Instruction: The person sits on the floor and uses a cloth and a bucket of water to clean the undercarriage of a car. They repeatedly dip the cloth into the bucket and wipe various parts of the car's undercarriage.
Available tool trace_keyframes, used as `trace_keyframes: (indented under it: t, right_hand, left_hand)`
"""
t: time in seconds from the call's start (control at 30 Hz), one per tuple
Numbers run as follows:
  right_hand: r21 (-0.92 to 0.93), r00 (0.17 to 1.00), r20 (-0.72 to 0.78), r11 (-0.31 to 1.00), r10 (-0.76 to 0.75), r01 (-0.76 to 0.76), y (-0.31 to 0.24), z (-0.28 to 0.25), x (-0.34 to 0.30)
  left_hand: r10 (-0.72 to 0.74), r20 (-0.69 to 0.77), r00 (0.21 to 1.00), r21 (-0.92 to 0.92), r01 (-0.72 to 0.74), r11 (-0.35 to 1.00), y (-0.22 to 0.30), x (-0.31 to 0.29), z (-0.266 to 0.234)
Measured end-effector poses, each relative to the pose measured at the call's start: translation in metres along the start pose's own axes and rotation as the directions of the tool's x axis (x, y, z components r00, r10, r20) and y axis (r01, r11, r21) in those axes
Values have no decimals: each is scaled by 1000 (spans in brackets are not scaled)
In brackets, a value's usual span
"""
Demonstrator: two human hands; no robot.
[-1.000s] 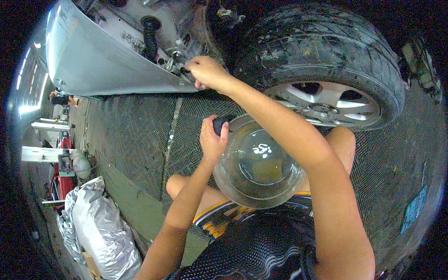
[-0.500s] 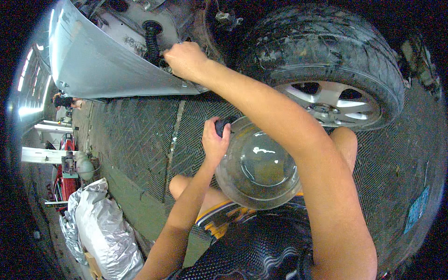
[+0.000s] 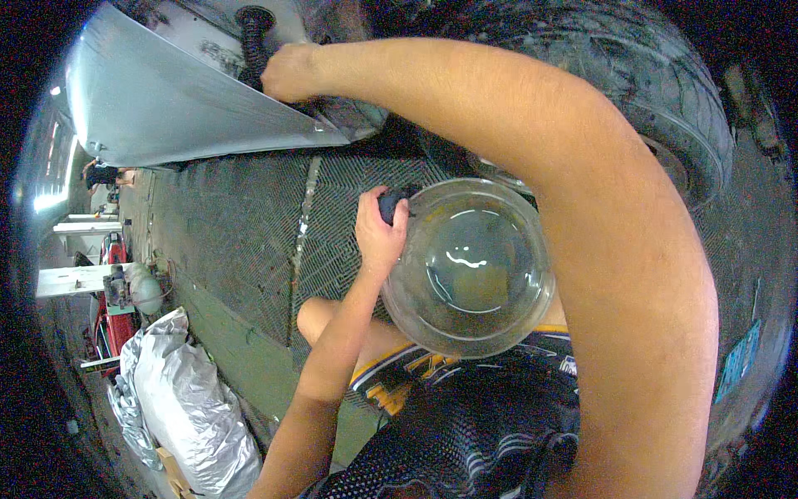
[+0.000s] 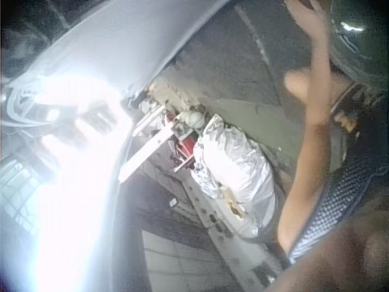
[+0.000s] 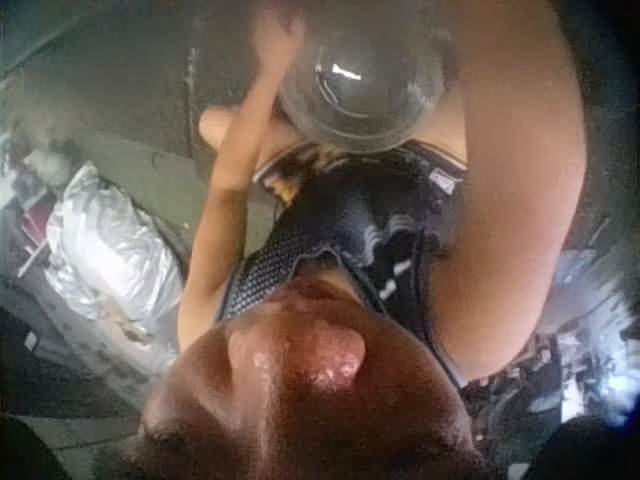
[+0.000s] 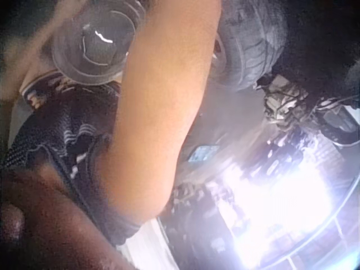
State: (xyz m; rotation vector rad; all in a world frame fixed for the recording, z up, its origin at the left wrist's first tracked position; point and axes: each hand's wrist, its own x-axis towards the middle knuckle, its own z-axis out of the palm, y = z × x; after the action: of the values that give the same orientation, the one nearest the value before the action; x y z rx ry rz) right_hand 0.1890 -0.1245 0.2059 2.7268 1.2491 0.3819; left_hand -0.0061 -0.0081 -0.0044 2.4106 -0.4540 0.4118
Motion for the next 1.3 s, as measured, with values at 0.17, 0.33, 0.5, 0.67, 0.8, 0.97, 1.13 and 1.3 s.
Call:
trace_keyframes:
  t: [0.17,0.33,0.5,0.67,0.8,0.97,1.13,1.3]
  right_hand:
    - [-88,973,-58,972,-222,217,11,-12,-3]
    - [-340,927,-148,898,-345,280,30,37,44]
    - [-297,934,-197,926,-297,232,34,35,47]
    - [-336,904,-237,903,-356,267,42,39,58]
    - [-413,871,-261,863,-417,289,43,41,68]
    - [-440,855,-281,850,-436,289,43,54,65]
    - [-441,838,-218,816,-500,373,81,63,41]
    - [-201,914,-375,976,-157,85,10,14,-22]
  left_hand:
    - [4,-30,1000,20,-3,1000,-6,0,-2]
    - [-29,-3,1000,-21,29,999,-2,0,2]
    - [10,-5,1000,-17,-10,1000,-3,-1,4]
    - [28,-1,1000,-12,-28,1000,-6,-1,6]
    - [18,8,1000,-19,-18,1000,-7,-2,4]
    - [-9,11,1000,-20,9,1000,-6,-3,3]
    - [37,35,999,-31,-36,999,15,3,24]
    - [43,-23,999,27,-42,999,-1,2,5]
